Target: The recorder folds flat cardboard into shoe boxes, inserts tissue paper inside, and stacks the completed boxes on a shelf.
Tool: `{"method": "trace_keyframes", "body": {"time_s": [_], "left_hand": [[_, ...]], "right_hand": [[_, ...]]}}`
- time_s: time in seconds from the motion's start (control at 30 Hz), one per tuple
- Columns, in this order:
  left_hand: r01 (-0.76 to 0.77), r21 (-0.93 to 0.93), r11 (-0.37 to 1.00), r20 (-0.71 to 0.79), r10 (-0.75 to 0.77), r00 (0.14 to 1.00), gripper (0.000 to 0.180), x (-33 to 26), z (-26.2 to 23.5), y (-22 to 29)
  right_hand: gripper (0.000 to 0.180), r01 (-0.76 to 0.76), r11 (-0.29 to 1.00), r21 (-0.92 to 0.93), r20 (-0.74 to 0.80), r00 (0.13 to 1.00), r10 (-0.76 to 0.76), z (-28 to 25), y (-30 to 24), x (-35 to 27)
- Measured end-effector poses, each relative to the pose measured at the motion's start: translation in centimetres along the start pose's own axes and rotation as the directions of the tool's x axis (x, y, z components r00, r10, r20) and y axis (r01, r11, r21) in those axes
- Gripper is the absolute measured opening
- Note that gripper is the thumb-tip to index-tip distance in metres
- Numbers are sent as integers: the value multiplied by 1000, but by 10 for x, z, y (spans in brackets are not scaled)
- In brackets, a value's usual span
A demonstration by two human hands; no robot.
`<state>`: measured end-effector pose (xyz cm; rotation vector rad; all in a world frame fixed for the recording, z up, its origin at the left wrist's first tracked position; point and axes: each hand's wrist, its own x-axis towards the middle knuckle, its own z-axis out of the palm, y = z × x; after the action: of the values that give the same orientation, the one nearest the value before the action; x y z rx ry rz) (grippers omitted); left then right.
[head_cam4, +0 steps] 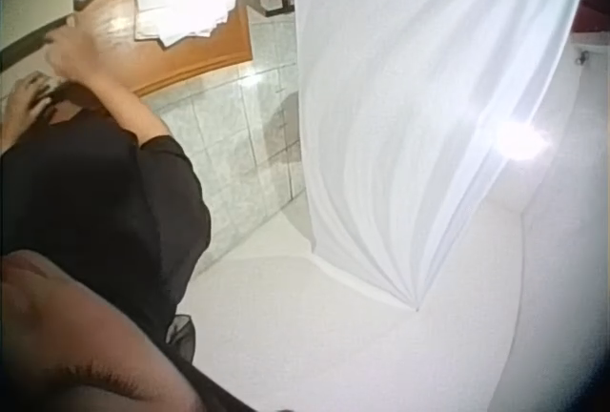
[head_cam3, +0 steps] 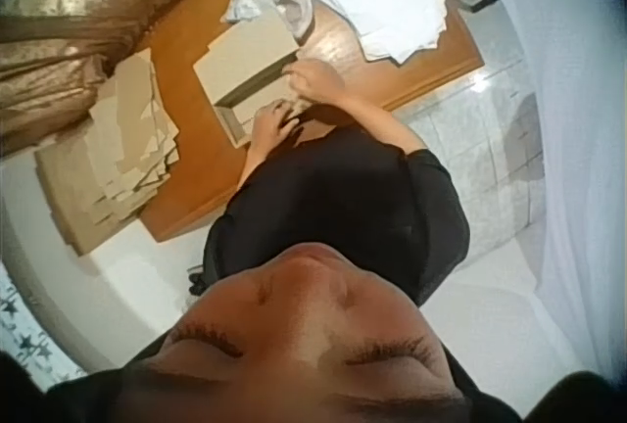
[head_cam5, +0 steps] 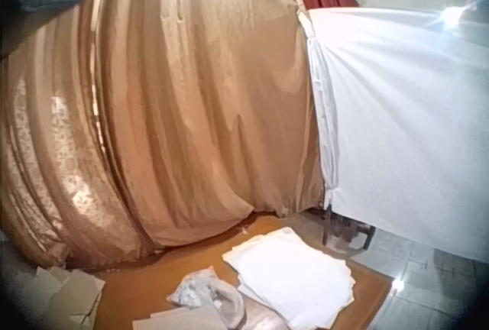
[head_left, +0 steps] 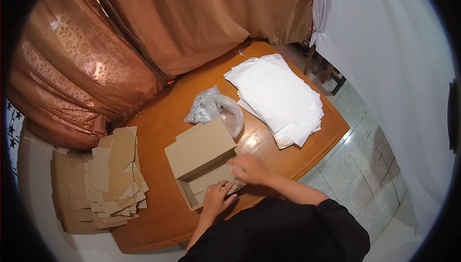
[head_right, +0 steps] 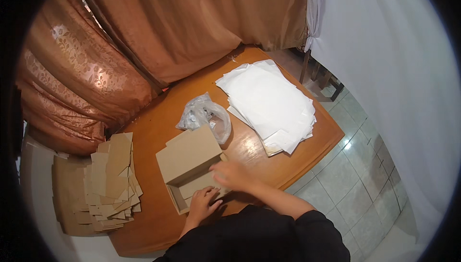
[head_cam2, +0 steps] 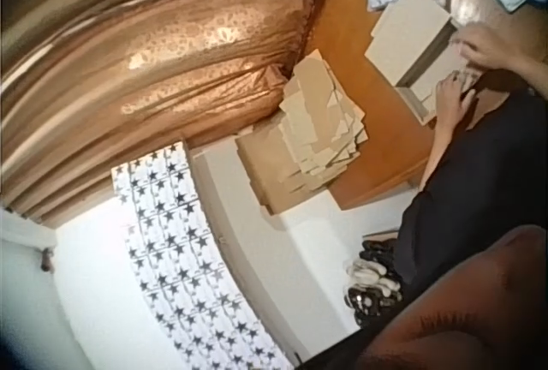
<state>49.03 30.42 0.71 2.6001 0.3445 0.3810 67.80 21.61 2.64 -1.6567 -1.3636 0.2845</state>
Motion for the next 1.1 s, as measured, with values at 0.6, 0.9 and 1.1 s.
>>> {"method": "trace_keyframes", "body": {"time_s": [0.6,0.9,1.1], "left_hand": [[233,248,940,-11,-238,971,32,37,42,46],[358,-268,895,-269,-426,864,34,113,30,79],[573,-624,532,185,-612,769,29,149,40,26]], "right_hand": [[11,-464,635,-618,-395,881,260,-130,201,-43],[8,6,963,-270,-234,970,-72,-110,57,-40],[12,226,956,-186,-89,965,-245,-67,14,-51]]}}
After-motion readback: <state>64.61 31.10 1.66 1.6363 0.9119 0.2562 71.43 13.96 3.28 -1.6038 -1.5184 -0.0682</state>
